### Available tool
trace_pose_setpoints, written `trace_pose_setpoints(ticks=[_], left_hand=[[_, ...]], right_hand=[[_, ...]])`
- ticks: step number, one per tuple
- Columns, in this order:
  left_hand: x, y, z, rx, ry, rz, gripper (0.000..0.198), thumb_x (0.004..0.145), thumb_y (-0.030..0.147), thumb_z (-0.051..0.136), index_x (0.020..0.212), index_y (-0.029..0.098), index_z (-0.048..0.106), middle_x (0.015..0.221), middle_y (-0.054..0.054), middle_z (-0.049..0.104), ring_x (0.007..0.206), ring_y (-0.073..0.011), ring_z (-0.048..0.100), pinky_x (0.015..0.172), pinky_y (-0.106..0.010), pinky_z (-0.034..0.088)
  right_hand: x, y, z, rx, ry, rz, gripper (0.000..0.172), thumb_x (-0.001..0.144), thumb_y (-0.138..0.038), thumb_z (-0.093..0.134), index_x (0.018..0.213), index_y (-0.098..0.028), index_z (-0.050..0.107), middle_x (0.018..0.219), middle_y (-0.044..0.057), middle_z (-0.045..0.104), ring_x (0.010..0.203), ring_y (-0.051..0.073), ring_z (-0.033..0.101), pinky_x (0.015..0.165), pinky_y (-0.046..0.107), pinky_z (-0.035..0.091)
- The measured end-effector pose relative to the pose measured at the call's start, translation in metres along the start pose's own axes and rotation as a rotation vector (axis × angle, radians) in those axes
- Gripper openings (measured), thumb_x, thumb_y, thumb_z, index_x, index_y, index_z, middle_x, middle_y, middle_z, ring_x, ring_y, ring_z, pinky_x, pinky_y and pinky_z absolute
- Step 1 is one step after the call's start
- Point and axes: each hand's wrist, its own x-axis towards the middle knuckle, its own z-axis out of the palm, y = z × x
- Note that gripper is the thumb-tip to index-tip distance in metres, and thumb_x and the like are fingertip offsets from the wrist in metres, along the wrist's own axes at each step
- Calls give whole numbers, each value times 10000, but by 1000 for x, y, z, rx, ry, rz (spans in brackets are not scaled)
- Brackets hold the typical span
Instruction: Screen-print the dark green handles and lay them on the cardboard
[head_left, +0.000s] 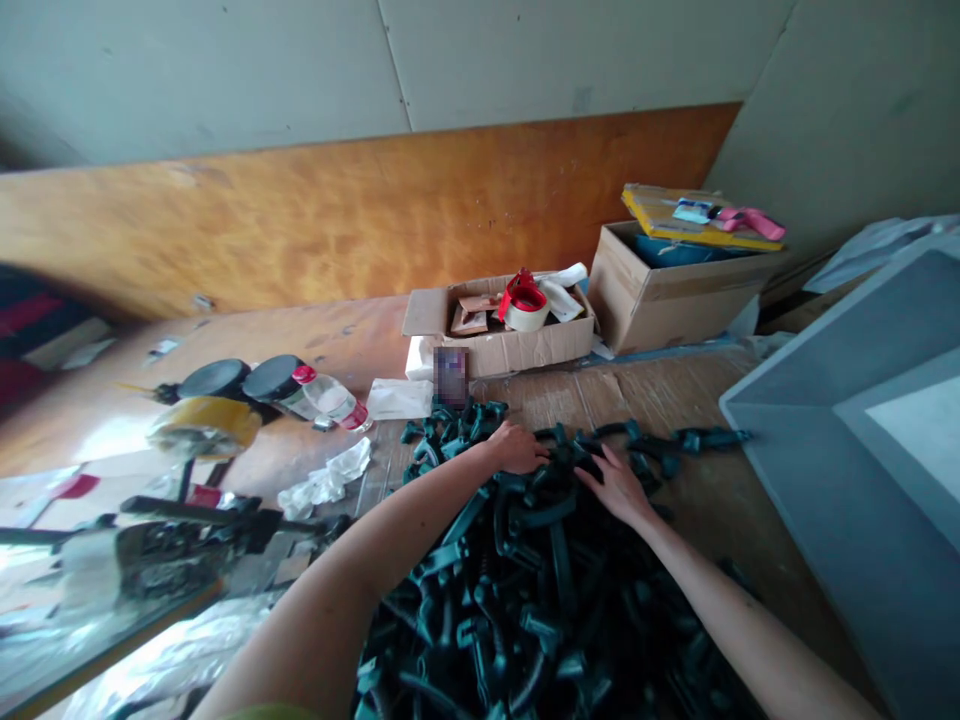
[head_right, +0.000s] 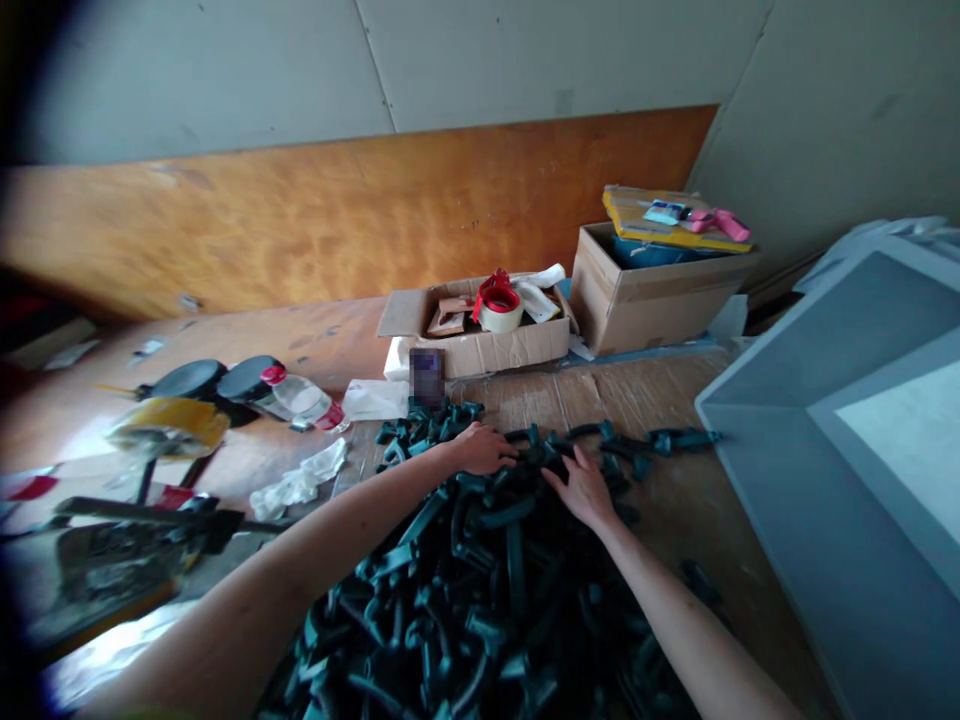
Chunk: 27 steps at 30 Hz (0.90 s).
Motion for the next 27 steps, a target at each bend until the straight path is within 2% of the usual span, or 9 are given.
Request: trace_pose_setpoints(ticks=[3,6,9,11,13,15,18,22,27], left_hand=[[-22,0,-7,-53,71,-22,240,855,346,524,987,362,724,1079,-7,733,1055,-210,646,944,-333,444],[-51,3,-17,-89,127,-69,307,867,268,455,1027,310,714,1019,-32,742,1029,-212,657,950,-335,467],[-93,33,-20,-151,311,-108,415,899,237,350,1184,266,651,1135,-48,704,1178,-228,583,1055,-422,416],[-127,77,-9,-268,542,-60,384,899,299,417,1212,273,637,1236,-38,656,1278,-243,502,1109,-470,370],[-160,137,17,-327,520,108,362,913,324,444,1222,295,630,1338,-25,593,1334,-233,444,1116,-463,373],[-183,198,57,-312,367,318,371,925,332,449,1256,279,606,1390,-30,553,1380,-231,377,1133,-462,347],[-192,257,130,-193,140,641,442,917,431,464,1315,260,555,1476,-42,459,1433,-268,266,1162,-534,247],[-190,250,204,19,-15,621,497,906,424,493,1349,203,527,1470,-94,460,1430,-314,262,1140,-634,207],[-212,198,218,149,-31,585,328,922,264,454,1169,324,661,1378,48,564,1401,-283,333,1162,-588,237]], right_hand=[[-32,-21,-17,212,-76,-82,592,903,-577,451,1310,-165,574,1327,146,580,1240,274,536,1034,452,430],[-73,-19,-50,371,-103,-211,476,920,-503,478,1310,-248,571,1352,76,572,1267,223,516,1065,412,411],[-129,16,-78,361,111,-167,390,926,-452,488,1229,-251,630,1323,67,594,1259,208,516,1086,410,391],[-173,52,-82,314,298,-42,394,929,-454,474,1200,-220,641,1263,94,626,1197,212,557,1063,417,412],[-215,87,-72,246,451,92,441,924,-486,462,1202,-187,630,1252,130,621,1186,234,551,1055,450,408],[-245,112,-49,205,532,223,524,920,-528,433,1247,-150,592,1285,172,585,1223,262,511,1059,494,384],[-259,118,-3,204,573,335,592,916,-569,391,1275,-130,561,1362,207,504,1285,296,433,1058,547,350],[-246,85,40,231,606,214,497,934,-531,358,1180,-187,618,1312,153,551,1273,299,420,1084,613,251],[-237,58,53,294,575,161,526,946,-521,297,1231,-181,579,1219,154,608,1259,305,429,1072,608,273]])
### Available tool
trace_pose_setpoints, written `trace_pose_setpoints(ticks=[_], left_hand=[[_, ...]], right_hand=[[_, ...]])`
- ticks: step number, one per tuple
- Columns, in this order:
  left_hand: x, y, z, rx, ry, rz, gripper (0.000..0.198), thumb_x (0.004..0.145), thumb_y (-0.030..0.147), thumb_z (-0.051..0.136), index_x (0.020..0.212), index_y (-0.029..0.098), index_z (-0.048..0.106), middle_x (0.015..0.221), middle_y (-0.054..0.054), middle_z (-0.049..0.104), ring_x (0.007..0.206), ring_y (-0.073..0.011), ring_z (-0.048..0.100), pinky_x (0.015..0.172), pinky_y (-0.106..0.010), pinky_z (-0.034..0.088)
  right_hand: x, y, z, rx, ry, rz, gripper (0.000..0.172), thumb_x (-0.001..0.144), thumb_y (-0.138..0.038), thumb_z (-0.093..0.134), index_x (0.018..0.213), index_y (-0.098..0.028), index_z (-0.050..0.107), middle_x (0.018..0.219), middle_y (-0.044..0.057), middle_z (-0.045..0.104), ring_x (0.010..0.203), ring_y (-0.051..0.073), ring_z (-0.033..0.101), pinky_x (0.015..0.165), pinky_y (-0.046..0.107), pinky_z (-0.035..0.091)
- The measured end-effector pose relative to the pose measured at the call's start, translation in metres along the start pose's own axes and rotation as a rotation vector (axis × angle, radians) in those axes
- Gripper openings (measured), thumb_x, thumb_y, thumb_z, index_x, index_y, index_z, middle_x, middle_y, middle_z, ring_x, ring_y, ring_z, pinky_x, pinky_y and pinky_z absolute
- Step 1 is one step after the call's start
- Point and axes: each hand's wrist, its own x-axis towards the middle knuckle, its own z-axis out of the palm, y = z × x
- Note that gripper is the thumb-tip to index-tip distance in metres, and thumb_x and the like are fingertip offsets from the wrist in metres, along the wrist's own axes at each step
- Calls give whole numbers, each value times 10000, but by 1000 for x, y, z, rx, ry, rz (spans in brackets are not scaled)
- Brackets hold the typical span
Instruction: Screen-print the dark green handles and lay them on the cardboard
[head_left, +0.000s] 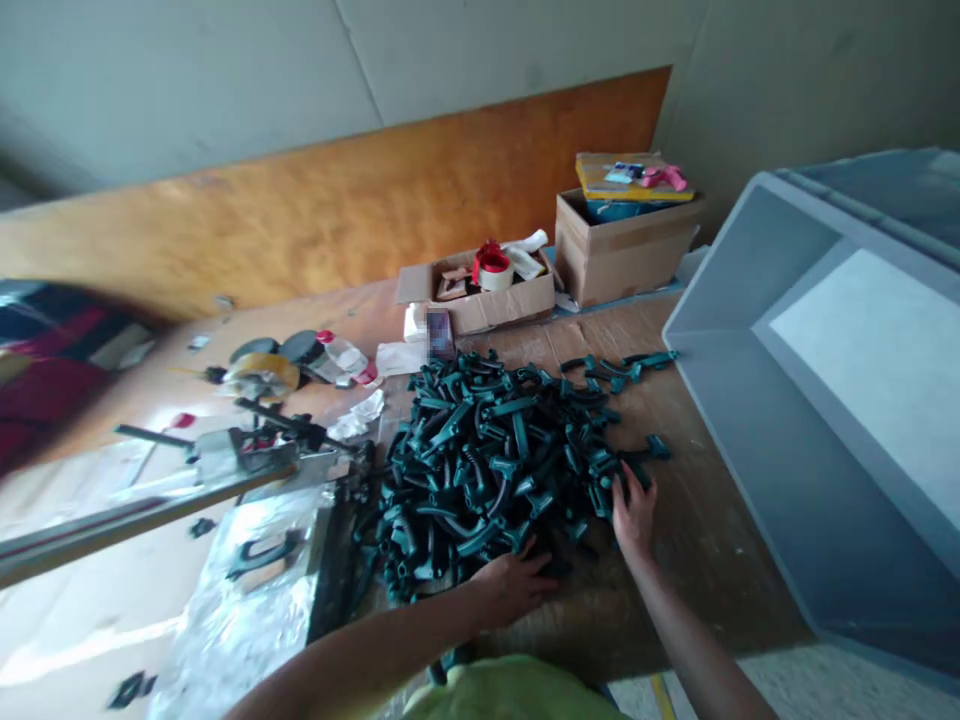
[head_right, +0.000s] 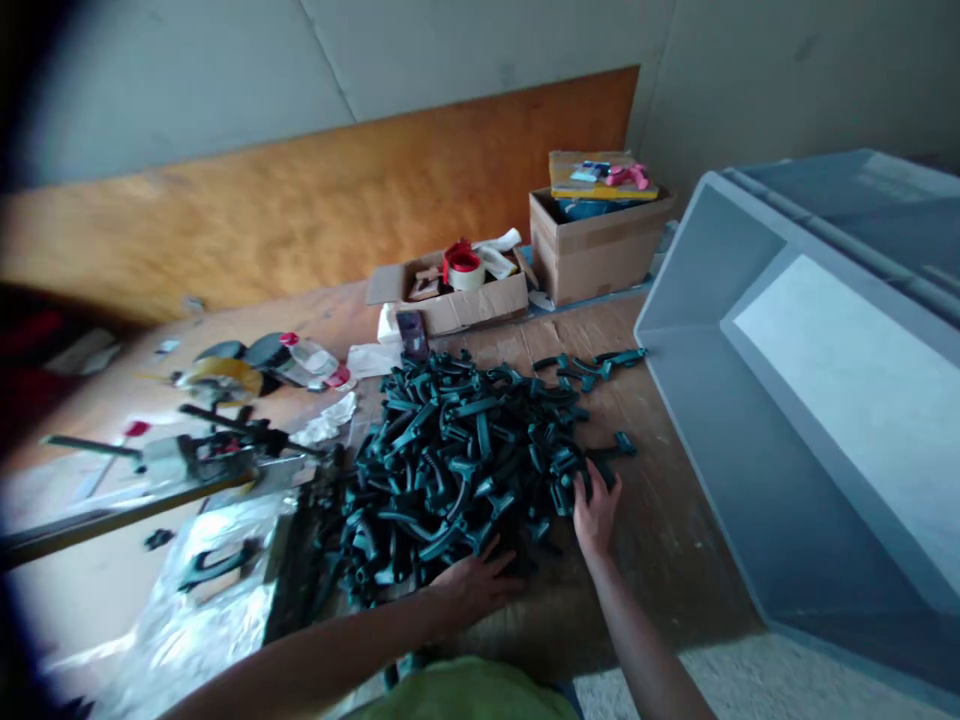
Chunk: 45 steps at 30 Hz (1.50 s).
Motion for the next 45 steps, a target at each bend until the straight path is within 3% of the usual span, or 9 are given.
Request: trace_pose_setpoints(ticks=[4,10,14,19,26,32,37,41,45], left_hand=[[-19,-8,-18,44,-42,72,310,899,197,453,992,311,726,1325,28,611,1410,-215,324,1192,-451,240],[-28,3,-40,-16,-11,4,323,882,239,487,1145,313,659,1375,35,572,1423,-222,298,1184,-412,258],[-54,30,-40,-38,166,-26,347,889,252,506,1216,208,615,1401,-52,547,1404,-255,331,1165,-465,274],[-120,70,-12,-52,283,-231,375,936,302,466,1296,252,557,1461,-31,478,1422,-239,297,1170,-509,239],[-170,56,45,-9,340,-309,381,952,228,453,1305,328,551,1449,31,490,1431,-189,276,1179,-467,241],[-157,31,34,7,366,-320,354,972,250,400,1263,293,597,1426,60,518,1451,-216,216,1189,-479,192],[-204,49,25,-103,389,-214,337,948,256,432,1229,243,618,1432,8,515,1431,-226,276,1187,-471,195],[-279,59,22,-341,720,-488,323,938,333,470,1196,229,634,1318,-50,617,1328,-211,446,1139,-429,310],[-371,46,17,-549,1274,-1058,273,911,371,526,1072,212,679,1081,-86,708,1050,-207,628,941,-371,481]], right_hand=[[-1,2,1,30,-48,-34,556,945,-534,292,1308,-169,502,1306,187,546,1281,323,431,1035,583,344],[13,-5,-22,70,-48,-105,509,916,-482,388,1314,-183,494,1293,177,558,1214,324,507,998,554,414],[23,-52,-54,121,116,-189,436,921,-365,425,1293,-163,530,1268,173,573,1218,305,505,1035,540,396],[4,-139,-63,185,-84,-549,289,929,-281,474,1169,-218,624,1108,113,654,1053,248,595,946,446,489],[-53,-245,-3,71,-354,-762,261,947,-210,442,1043,-226,684,972,72,664,958,212,586,895,380,504],[-102,-310,70,-214,-589,-768,277,902,-136,487,1094,-210,673,1041,72,643,1012,209,552,902,325,469],[-125,-328,90,-430,-675,-904,417,867,-39,417,1103,-246,692,1213,92,596,1092,244,513,880,367,443],[-121,-322,91,-433,-649,-935,419,856,-42,421,1086,-238,710,1230,104,600,1099,254,517,892,391,448],[-124,-339,118,-274,-615,-984,370,883,-92,445,1108,-232,704,1198,77,640,1070,233,555,934,376,462]])
